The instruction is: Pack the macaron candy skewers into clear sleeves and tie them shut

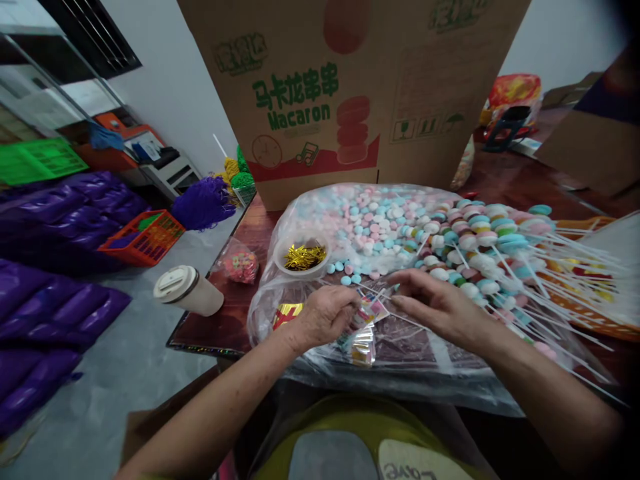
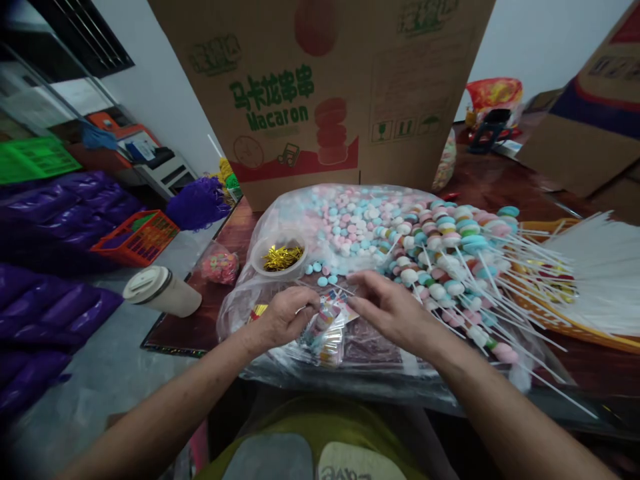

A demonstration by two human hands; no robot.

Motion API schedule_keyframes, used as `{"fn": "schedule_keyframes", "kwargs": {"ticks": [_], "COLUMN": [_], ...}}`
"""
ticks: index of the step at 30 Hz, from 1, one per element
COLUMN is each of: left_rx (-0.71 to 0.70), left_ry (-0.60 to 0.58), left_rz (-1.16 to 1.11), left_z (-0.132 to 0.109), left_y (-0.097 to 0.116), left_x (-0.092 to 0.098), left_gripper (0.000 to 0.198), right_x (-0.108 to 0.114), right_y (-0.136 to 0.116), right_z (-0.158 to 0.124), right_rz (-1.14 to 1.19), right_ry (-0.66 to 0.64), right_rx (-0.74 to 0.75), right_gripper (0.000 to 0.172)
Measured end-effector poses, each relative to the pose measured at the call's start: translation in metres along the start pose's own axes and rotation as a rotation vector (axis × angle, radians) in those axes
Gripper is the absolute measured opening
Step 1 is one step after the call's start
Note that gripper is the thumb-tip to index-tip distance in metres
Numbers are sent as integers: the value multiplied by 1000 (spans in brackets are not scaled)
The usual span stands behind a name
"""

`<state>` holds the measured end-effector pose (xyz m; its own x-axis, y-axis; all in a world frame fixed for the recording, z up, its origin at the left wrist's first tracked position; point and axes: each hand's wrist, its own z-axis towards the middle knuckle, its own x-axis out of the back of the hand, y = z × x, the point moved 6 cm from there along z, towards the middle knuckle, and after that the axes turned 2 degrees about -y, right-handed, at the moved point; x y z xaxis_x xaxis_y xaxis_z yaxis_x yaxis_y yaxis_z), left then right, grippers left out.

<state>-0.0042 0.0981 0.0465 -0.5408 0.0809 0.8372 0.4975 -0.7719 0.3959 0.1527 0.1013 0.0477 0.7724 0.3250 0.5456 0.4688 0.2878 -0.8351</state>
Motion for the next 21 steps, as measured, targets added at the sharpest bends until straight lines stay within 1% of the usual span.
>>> {"fn": "schedule_keyframes", "kwargs": {"ticks": [1,2,3,6,8,9,10,11,12,13,14,15,16,17,18,21], "left_rx": [8,2,-9,-50,-54,-21,48,148,263,370,454,507,530,528,511,432], "left_ry": [11,12,11,18,59,98,143,177,177,132,52,-36,-108,-146,-145,-42], "left_rz": [-25,-42,-52,-51,-89,-145,-236,-364,-518,-677,-816,-913,-952,-932,-873,-664], "left_z": [-2,-4,-5,-4,-3,-3,-4,-6,-9,-12,-15,-18,-21,-23,-24,-24], "left_y": [-1,-1,0,7,12,12,10,5,0,-4,-5,-3,-1,1,2,6], "left_x": [2,3,3,0,-3,-4,-5,-8,-13,-20,-29,-35,-38,-39,-36,-26], "left_gripper": [18,18,18,18,16,15,14,16,21,27,32,36,37,37,36,36], "right_x": [2,1,-4,-31,-44,-47,-48,-47,-45,-43,-41,-40,-39,-40,-42,-51], "right_y": [0,-1,-3,-11,-14,-15,-16,-17,-18,-19,-19,-19,-19,-18,-17,-10], "right_z": [-4,-7,-10,-14,-12,-11,-9,-8,-7,-7,-8,-9,-10,-12,-13,-16], "right_rz": [-3,-26,-63,-207,-268,-262,-229,-174,-113,-56,-13,11,11,-6,-26,-22], "right_ry": [26,23,-16,-175,-196,-188,-174,-153,-128,-105,-88,-78,-74,-81,-98,-188], "right_rx": [25,64,111,251,279,274,259,240,222,207,194,186,183,179,168,115], "right_gripper": [30,27,24,18,17,20,22,24,23,22,21,20,19,18,17,15]}}
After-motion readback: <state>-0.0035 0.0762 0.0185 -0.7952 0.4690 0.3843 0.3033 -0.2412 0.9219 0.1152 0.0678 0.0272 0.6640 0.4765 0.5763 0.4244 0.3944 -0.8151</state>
